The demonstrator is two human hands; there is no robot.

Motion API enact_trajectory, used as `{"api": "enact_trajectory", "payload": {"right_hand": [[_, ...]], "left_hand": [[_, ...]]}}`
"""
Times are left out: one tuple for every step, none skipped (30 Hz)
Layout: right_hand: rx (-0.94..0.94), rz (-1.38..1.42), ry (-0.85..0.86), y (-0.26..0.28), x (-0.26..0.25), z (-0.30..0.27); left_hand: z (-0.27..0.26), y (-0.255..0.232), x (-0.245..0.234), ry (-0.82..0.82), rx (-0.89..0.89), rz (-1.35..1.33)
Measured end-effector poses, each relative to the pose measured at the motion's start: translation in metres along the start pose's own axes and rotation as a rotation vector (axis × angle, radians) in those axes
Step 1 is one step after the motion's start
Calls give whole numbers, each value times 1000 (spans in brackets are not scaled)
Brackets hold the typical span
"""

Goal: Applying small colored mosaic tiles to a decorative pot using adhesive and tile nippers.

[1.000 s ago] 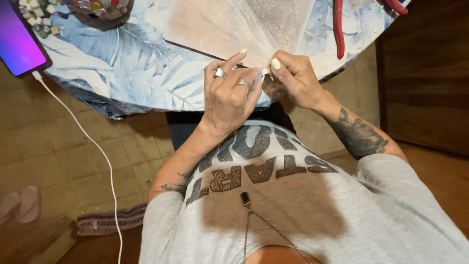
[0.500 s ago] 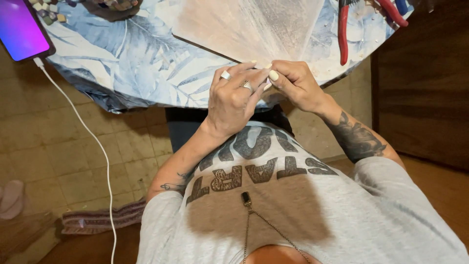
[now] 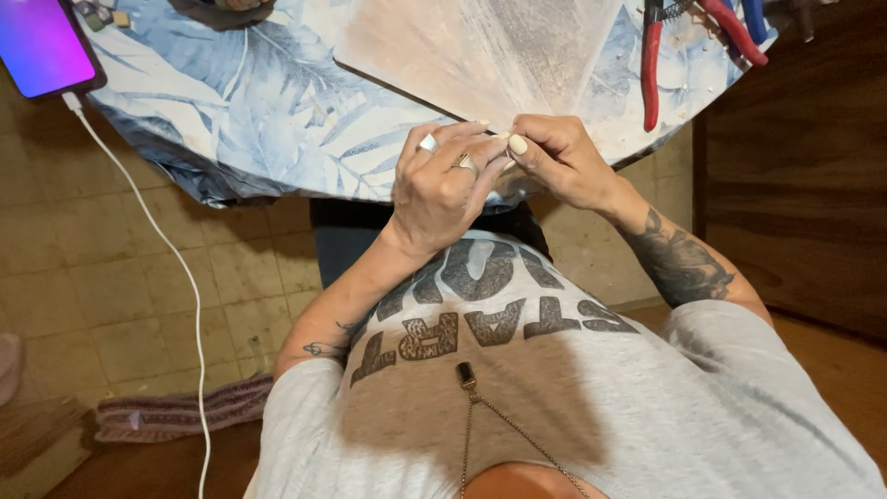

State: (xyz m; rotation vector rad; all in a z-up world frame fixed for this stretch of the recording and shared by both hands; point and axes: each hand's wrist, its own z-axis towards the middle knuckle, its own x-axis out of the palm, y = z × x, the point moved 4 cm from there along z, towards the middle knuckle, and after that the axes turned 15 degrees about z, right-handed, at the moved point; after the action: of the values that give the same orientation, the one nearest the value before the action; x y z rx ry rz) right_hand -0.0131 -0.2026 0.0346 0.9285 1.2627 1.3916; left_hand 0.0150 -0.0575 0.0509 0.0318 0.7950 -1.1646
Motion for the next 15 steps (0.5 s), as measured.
{"api": "enact_trajectory", "payload": {"right_hand": [[0,-12,17,-4,-2,-1],[-1,-23,35,-8,-4,-1],[1,-22,40,-9,-4,-2],[10,-36,42,-10,-5,-2],[18,-51,44,-11,-6,-2],[19,-51,45,-9,-7,-1],[16,-90,59,-7,-7,1],[13,-129,72,-5,-7,2],[13,-129,73,-4,-10,2],[-25,-362,139,-3,-11,2],[-63,-595,206,-2,-12,2],[-60,-592,211,-1,-17,-2],[12,-892,271,-5,-22,-7],[83,-1197,323,-9,-28,-10],[81,-1199,322,-10,-29,-11]], "left_hand": [[0,0,0,-7,6,5],[-1,1,1,-14,11,11],[-3,2,2,-15,5,13],[-5,3,4,-8,5,26],[-7,4,6,-2,4,39],[-7,4,5,-3,3,39],[-8,5,7,42,12,81],[-9,5,8,86,22,122],[-9,6,5,85,22,121],[-12,8,10,293,36,328],[-15,11,14,502,53,534],[-20,13,17,504,47,534],[-28,16,23,636,40,595],[-34,22,29,763,39,657],[-32,23,27,761,39,658]]}}
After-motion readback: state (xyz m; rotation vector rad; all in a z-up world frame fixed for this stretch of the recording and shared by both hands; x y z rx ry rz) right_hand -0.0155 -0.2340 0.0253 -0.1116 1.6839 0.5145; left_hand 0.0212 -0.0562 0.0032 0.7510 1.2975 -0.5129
